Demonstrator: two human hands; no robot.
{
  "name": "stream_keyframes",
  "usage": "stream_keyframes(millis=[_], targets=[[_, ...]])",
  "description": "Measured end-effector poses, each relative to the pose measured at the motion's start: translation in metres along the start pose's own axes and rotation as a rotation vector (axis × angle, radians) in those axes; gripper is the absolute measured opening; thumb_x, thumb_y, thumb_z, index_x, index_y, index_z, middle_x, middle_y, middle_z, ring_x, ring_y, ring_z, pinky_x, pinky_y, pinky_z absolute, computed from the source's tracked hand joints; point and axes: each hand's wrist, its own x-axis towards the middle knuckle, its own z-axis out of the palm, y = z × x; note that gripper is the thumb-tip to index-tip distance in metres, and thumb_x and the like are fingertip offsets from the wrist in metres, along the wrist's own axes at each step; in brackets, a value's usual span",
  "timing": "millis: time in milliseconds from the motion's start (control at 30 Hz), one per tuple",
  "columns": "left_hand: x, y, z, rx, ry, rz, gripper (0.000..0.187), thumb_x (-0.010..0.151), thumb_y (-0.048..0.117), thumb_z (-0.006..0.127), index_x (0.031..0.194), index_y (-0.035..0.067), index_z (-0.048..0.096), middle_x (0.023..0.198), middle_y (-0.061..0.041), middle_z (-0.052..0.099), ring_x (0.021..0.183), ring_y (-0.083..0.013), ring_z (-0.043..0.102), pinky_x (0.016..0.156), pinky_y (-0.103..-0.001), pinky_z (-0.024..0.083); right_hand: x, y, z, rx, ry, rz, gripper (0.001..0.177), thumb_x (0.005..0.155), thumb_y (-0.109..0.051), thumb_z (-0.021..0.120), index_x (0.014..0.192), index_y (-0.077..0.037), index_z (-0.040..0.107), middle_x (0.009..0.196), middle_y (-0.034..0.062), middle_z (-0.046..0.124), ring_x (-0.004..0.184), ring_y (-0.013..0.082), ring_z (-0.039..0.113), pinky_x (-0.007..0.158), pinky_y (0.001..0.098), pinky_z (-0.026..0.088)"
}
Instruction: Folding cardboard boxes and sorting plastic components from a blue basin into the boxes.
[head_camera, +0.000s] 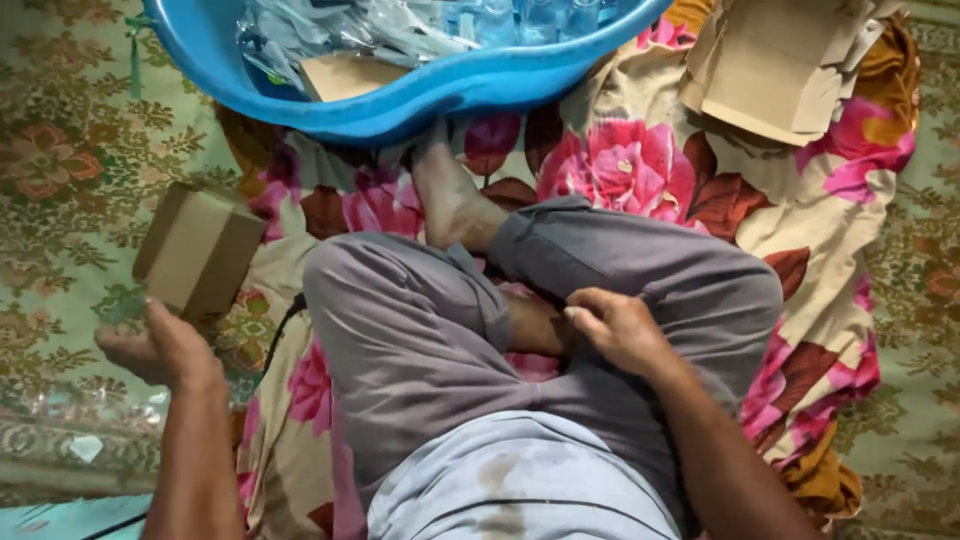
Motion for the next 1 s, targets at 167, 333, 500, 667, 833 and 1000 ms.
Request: stream_keyframes(millis=[167, 333, 500, 667, 833, 1000], targets=[[-0.094, 0.180, -0.030, -0.207, -0.334, 0.288, 0.026, 0.106, 0.006, 0.054, 0.131, 0.001, 0.053, 0.122, -0.018, 0.058, 0.103, -0.0270, 0.061, 0.082, -0.037, 0.058, 0.018, -0.010, 0.008, -0.043, -0.107, -0.041, 0.022, 0.090, -0.025, 0.067, 0.104, -0.011, 0.077, 0.073, 0.0018, 0.073, 0.059, 0.0152, 0.062, 0.062, 0.0294, 0.054], [-0.174, 0.219, 0.033, -0.505, -1.024, 0.674, 0.042, 0.081, 0.020, 0.079, 0.122, 0.011, 0.074, 0.116, -0.016, 0.074, 0.118, -0.0403, 0.066, 0.108, -0.046, 0.046, 0.049, -0.030, -0.019, -0.115, 0.050, -0.118, 0.020, 0.091, -0.028, 0.071, 0.103, -0.016, 0.081, 0.087, 0.0139, 0.081, 0.089, 0.0335, 0.078, 0.074, 0.0443, 0.062], [-0.246, 0.251, 0.106, 0.052, -1.942, 0.660, 0.031, 0.085, 0.051, 0.065, 0.098, 0.027, 0.080, 0.099, -0.003, 0.080, 0.104, -0.0314, 0.073, 0.088, -0.047, 0.058, 0.116, -0.091, -0.109, -0.365, 0.534, -0.567, 0.008, 0.106, -0.021, 0.073, 0.109, -0.015, 0.078, 0.079, 0.0109, 0.074, 0.076, 0.0330, 0.073, 0.067, 0.0454, 0.055], [-0.288, 0.193, 0.165, 0.245, -1.934, 0.871, 0.045, 0.080, 0.054, 0.063, 0.088, 0.012, 0.075, 0.076, -0.011, 0.071, 0.059, -0.0324, 0.058, 0.056, -0.047, 0.047, 0.231, -0.147, -0.151, -0.403, 0.480, -0.802, 0.006, 0.101, -0.001, 0.076, 0.103, 0.004, 0.074, 0.078, 0.0119, 0.069, 0.056, 0.0209, 0.057, 0.052, 0.0348, 0.045], [-0.269, 0.211, 0.171, 0.026, -2.149, 0.572, 0.035, 0.088, 0.042, 0.061, 0.087, 0.012, 0.079, 0.078, 0.000, 0.075, 0.069, -0.0190, 0.064, 0.068, -0.032, 0.052, 0.370, -0.153, -0.128, -0.716, 0.424, -0.760, 0.020, 0.093, -0.019, 0.079, 0.108, -0.007, 0.079, 0.101, 0.0099, 0.079, 0.075, 0.0316, 0.072, 0.065, 0.0437, 0.057], [-0.273, 0.205, 0.185, -0.027, -2.340, 0.012, 0.037, 0.096, 0.037, 0.063, 0.089, 0.003, 0.074, 0.075, -0.005, 0.070, 0.060, -0.0159, 0.060, 0.057, -0.028, 0.051, 0.442, -0.165, -0.087, -0.925, 0.053, -0.537, 0.080, 0.071, -0.018, 0.087, 0.146, -0.017, 0.058, 0.126, 0.0177, 0.065, 0.089, 0.0423, 0.070, 0.075, 0.0533, 0.056]])
